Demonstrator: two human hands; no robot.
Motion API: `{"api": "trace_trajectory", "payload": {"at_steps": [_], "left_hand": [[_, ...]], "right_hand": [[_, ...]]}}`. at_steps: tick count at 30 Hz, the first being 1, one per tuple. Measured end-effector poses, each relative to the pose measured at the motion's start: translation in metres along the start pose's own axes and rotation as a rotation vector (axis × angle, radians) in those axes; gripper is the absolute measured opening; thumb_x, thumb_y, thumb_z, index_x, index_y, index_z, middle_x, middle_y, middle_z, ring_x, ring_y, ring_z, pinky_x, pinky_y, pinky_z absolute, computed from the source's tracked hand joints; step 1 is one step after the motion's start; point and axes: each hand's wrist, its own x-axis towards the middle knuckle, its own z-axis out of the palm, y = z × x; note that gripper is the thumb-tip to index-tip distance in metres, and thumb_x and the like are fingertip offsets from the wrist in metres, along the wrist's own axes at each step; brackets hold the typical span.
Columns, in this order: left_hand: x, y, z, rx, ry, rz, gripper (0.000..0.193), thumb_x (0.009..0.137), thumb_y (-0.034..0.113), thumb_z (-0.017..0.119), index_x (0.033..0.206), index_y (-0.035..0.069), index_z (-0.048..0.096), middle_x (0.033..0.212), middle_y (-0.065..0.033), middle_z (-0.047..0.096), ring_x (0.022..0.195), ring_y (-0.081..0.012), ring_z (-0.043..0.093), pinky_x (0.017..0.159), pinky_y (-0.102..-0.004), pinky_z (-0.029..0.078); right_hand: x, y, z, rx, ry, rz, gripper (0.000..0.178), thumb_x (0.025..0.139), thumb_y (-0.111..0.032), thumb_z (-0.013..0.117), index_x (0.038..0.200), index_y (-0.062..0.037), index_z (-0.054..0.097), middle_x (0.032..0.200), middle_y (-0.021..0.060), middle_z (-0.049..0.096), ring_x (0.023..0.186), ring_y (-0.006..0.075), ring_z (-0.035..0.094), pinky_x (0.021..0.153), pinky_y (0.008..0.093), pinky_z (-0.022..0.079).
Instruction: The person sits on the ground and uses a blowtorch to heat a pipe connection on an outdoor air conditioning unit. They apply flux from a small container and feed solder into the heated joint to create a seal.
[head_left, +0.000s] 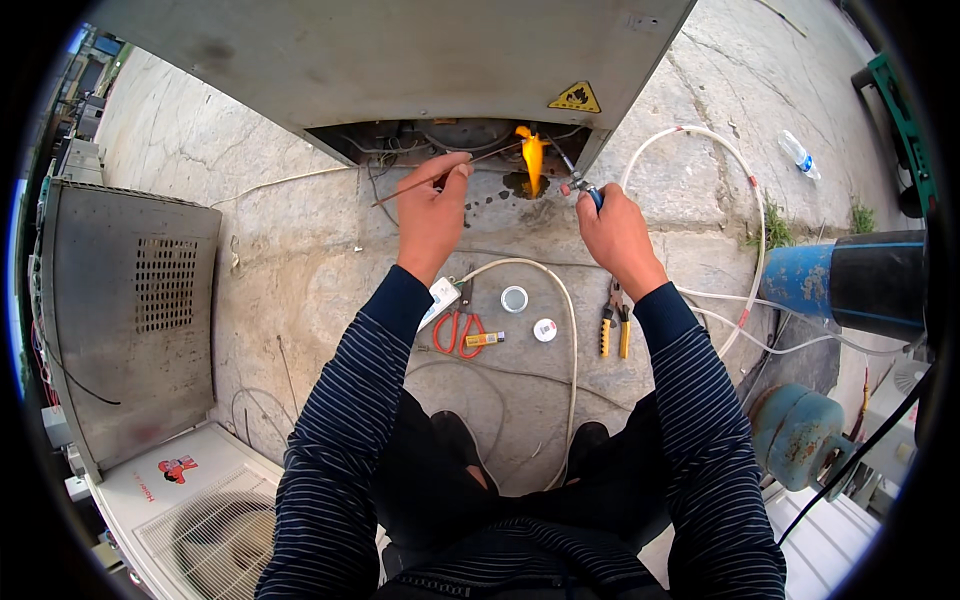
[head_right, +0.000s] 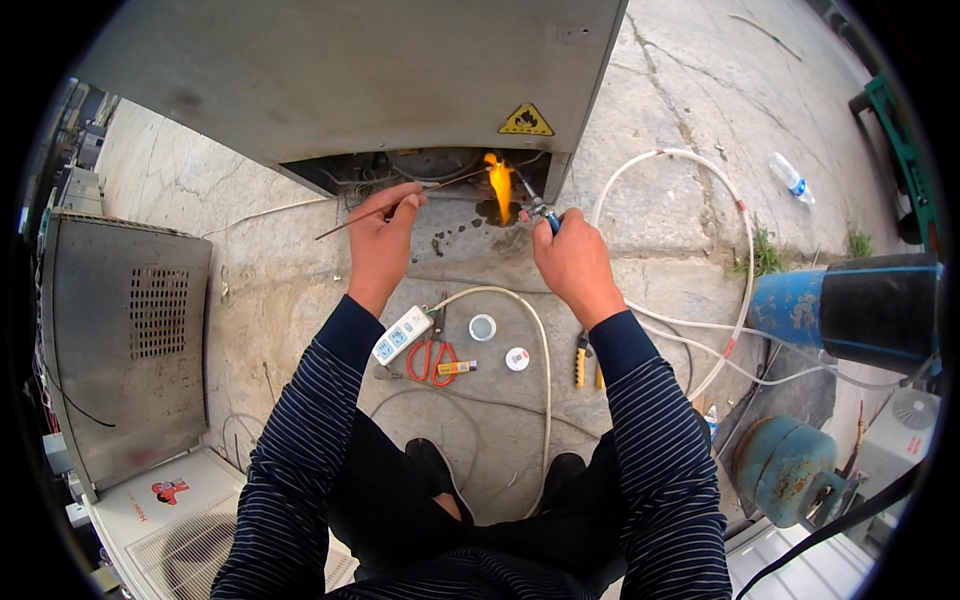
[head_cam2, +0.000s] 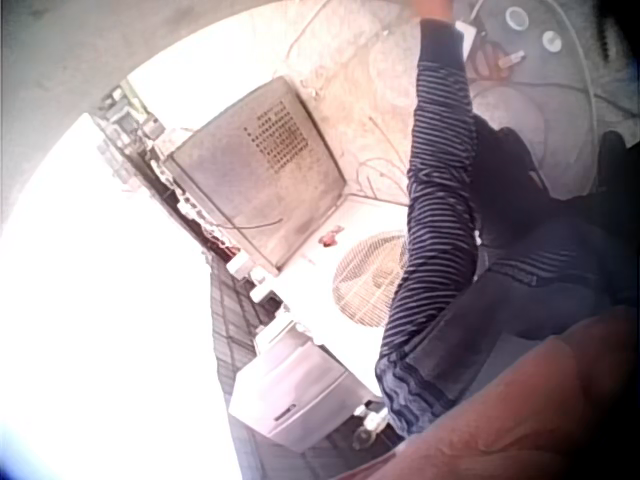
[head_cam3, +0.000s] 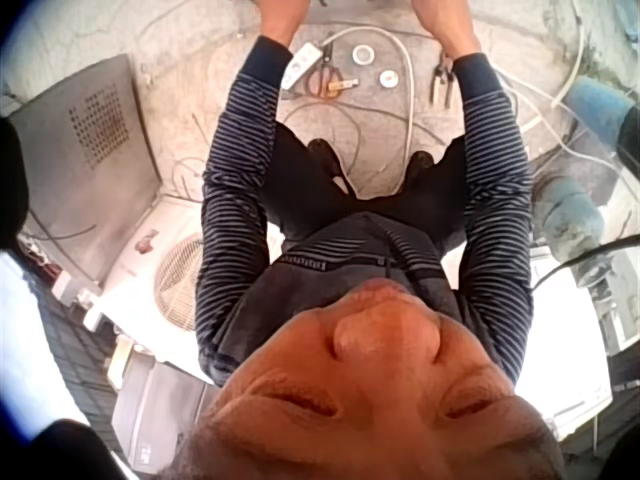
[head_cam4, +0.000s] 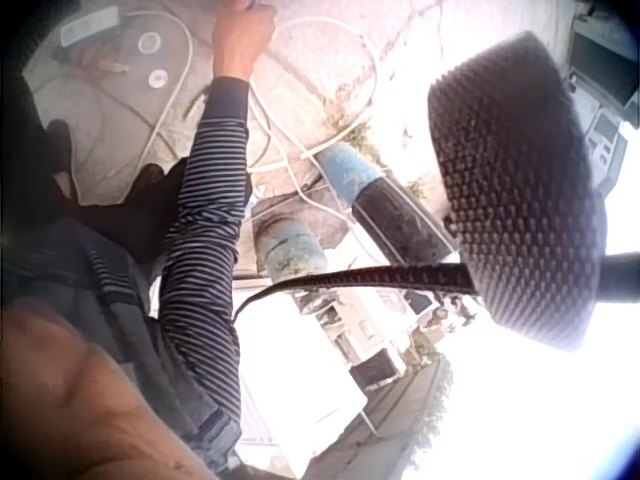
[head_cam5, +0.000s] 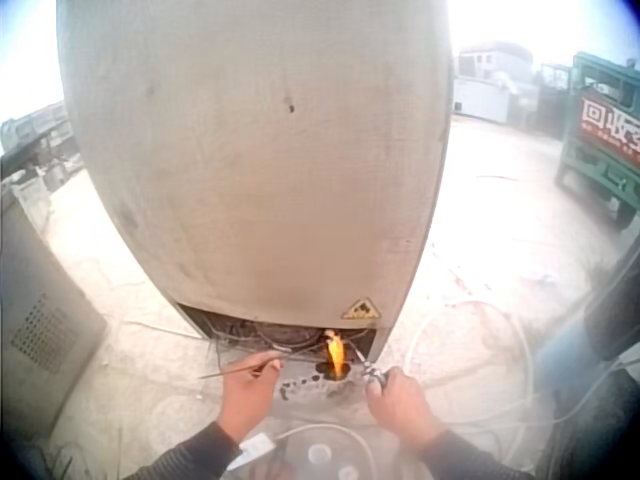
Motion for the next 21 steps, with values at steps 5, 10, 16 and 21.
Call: {"api": "trace_trajectory", "payload": {"at_steps": [5,10,16,21], "left_hand": [[-0.0009,0.0012,0.0005,-0.027,-0.006,-0.031,0.018,0.095,0.008,0.066,0.108,-0.003,0.072,0.09,-0.003,0.072,0.075,-0.0055,0.057,0.068,-0.0225,0.047],[-0.0009,0.0006,0.0019,-0.036,0.0,-0.027,0.018,0.095,0.007,0.065,0.109,-0.003,0.072,0.091,-0.0036,0.072,0.076,-0.006,0.058,0.068,-0.0224,0.048],[-0.0004,-0.0027,0.0028,-0.043,-0.008,-0.024,0.018,0.095,0.007,0.066,0.109,-0.003,0.073,0.093,-0.0044,0.072,0.079,-0.0068,0.059,0.071,-0.0226,0.048],[-0.0003,-0.0045,0.0033,-0.034,-0.006,-0.02,0.018,0.095,0.009,0.067,0.109,-0.002,0.073,0.095,-0.0058,0.072,0.081,-0.0079,0.059,0.072,-0.0237,0.048]], "right_hand": [[-0.0007,-0.0009,-0.0001,-0.019,-0.001,-0.007,0.041,0.095,-0.031,0.057,0.091,0.0095,0.057,0.083,0.0361,0.065,0.081,0.0524,0.065,0.074,0.0551,0.052],[-0.0008,-0.0015,-0.0013,-0.037,0.003,-0.01,0.04,0.094,-0.031,0.058,0.091,0.0087,0.057,0.082,0.035,0.066,0.08,0.0512,0.065,0.073,0.0548,0.052],[-0.0026,-0.0036,-0.0043,-0.037,0.004,-0.025,0.038,0.093,-0.029,0.06,0.091,0.0084,0.057,0.081,0.0345,0.065,0.079,0.0511,0.065,0.072,0.0547,0.052],[-0.0029,-0.0006,-0.0037,-0.052,0.013,-0.047,0.036,0.091,-0.027,0.061,0.089,0.0081,0.055,0.079,0.0345,0.065,0.078,0.0517,0.065,0.071,0.0553,0.052]]}}
